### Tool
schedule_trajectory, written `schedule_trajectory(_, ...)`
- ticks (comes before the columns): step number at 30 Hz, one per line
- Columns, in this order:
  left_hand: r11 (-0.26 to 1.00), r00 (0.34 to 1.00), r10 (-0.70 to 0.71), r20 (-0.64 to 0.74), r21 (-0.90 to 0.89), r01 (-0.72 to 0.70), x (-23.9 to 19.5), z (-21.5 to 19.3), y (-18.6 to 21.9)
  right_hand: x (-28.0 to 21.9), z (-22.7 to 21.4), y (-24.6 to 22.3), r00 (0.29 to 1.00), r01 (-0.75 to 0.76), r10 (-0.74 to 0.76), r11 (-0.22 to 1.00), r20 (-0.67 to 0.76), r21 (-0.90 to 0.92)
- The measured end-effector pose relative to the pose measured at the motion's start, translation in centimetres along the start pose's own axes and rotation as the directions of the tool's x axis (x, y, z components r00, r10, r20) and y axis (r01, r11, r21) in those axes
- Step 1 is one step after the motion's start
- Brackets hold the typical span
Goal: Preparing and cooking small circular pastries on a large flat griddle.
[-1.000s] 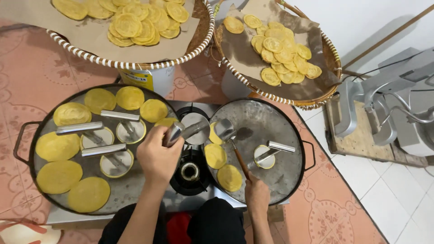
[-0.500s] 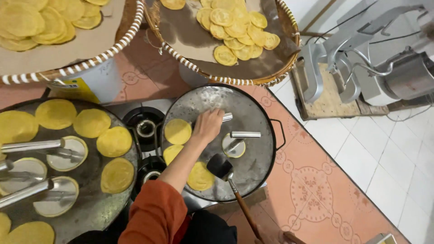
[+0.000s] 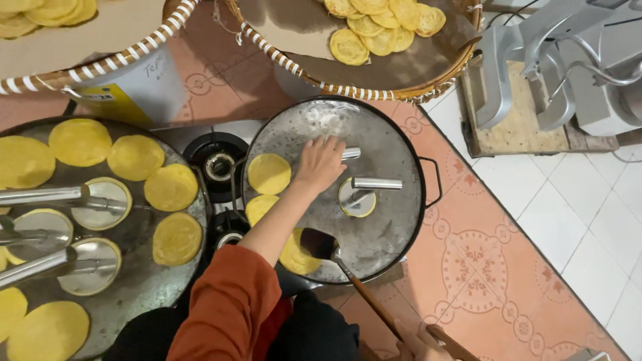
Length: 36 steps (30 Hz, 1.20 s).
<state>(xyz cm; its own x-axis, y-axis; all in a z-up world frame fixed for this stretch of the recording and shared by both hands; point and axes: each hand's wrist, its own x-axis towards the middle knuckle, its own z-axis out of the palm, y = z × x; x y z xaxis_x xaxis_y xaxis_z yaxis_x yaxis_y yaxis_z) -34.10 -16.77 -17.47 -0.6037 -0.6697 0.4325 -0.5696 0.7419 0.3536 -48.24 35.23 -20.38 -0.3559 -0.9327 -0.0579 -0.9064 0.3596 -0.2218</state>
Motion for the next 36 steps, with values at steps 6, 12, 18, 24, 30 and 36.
schedule_trajectory(6,0.992,0.986,0.027,-0.164,-0.118,-0.047,-3.2,-10.0,0.5,6.7,-5.9,-9.5,0.952,-0.189,0.211,0.975,0.223,-0.119)
schedule_trajectory(12,0.947,0.969,-0.189,-0.159,-0.289,0.137,-11.2,-21.5,1.2,4.7,-8.8,-12.2,0.906,-0.391,0.405,0.912,0.119,-0.126)
schedule_trajectory(18,0.977,0.97,-0.21,-0.123,-0.067,0.203,-20.6,-23.5,1.5,-7.4,-13.4,-7.9,0.785,-0.509,0.602,0.762,-0.147,0.401)
schedule_trajectory(24,0.983,0.975,-0.102,-0.196,-0.168,0.069,-26.6,-24.5,10.0,-30.9,-16.3,-1.7,0.686,-0.356,0.672,0.644,-0.278,0.678)
schedule_trajectory(30,0.818,0.978,0.203,0.035,-0.555,-0.15,-31.1,-21.2,30.2,-51.4,-20.3,2.7,0.316,-0.925,0.948,0.302,0.025,0.231)
schedule_trajectory(36,0.814,0.805,0.532,0.261,-0.418,-0.402,-30.8,-9.5,45.6,-47.5,-28.9,-0.8,0.473,-0.828,0.879,0.468,0.065,-0.309)
